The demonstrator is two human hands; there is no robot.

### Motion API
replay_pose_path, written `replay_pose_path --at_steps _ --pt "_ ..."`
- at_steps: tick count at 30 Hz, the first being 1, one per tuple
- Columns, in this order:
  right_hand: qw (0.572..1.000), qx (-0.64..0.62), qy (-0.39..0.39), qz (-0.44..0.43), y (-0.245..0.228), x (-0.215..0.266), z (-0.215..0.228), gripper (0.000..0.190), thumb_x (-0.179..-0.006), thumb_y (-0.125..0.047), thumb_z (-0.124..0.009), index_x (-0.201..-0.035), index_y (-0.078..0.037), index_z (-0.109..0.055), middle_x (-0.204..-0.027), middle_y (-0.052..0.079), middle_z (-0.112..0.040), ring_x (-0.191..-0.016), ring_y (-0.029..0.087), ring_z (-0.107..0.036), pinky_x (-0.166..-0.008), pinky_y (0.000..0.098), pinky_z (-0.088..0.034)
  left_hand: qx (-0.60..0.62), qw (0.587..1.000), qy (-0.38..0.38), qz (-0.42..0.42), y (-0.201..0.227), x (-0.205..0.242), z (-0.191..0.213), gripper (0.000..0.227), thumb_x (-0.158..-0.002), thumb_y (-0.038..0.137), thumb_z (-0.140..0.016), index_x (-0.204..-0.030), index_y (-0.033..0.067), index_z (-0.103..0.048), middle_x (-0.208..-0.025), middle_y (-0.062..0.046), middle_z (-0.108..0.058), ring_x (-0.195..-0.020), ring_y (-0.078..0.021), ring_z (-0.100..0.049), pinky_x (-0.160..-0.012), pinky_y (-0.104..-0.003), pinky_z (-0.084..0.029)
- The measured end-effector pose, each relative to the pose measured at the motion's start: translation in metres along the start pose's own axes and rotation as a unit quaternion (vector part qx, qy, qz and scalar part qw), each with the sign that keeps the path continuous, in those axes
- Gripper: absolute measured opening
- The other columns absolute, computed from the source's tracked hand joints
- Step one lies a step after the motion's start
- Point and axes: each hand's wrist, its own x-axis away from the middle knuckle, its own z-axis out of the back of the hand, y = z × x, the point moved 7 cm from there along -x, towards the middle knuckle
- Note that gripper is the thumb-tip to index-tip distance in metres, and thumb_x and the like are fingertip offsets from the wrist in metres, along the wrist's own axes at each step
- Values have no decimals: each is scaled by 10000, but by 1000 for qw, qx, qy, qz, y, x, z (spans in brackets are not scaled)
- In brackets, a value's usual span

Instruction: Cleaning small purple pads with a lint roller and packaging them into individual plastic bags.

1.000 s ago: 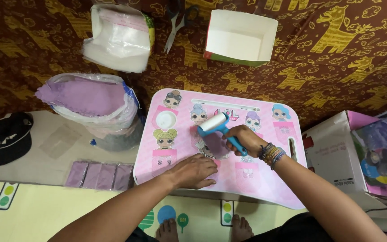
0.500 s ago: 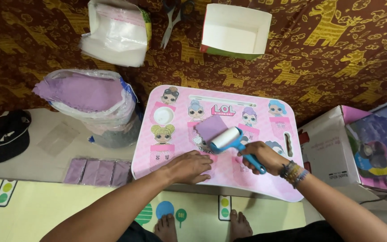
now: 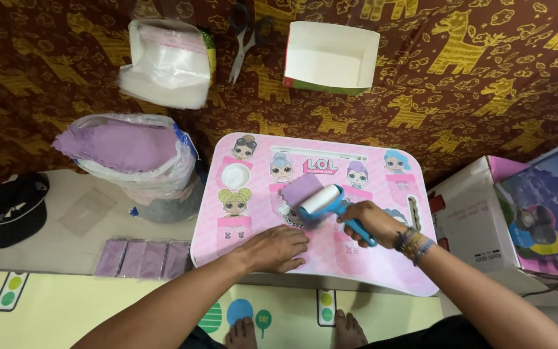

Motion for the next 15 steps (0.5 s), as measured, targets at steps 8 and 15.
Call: replay_pose_path --at_steps 8,15 --pt "1000 -11 -4 19 -27 -41 -23 214 -846 -131 -627 -887 73 -677 -609 206 -612 -465 244 -562 -317 320 -438 -44 997 -40 49 3 -6 17 503 -931 425 -637 -1260 44 -616 -1327 -182 -593 -1334 -367 -506 -1130 -509 -343" --pt "998 -30 -1 47 -34 -63 -33 234 -869 -124 -624 -903 102 -671 -612 245 -626 -453 252 -565 -319 340 -461 -28 993 -82 83 -3 -7 14 574 -963 499 -586 -1318 49 -583 -1382 -192 -570 -1410 -373 -441 -1157 -526 -298"
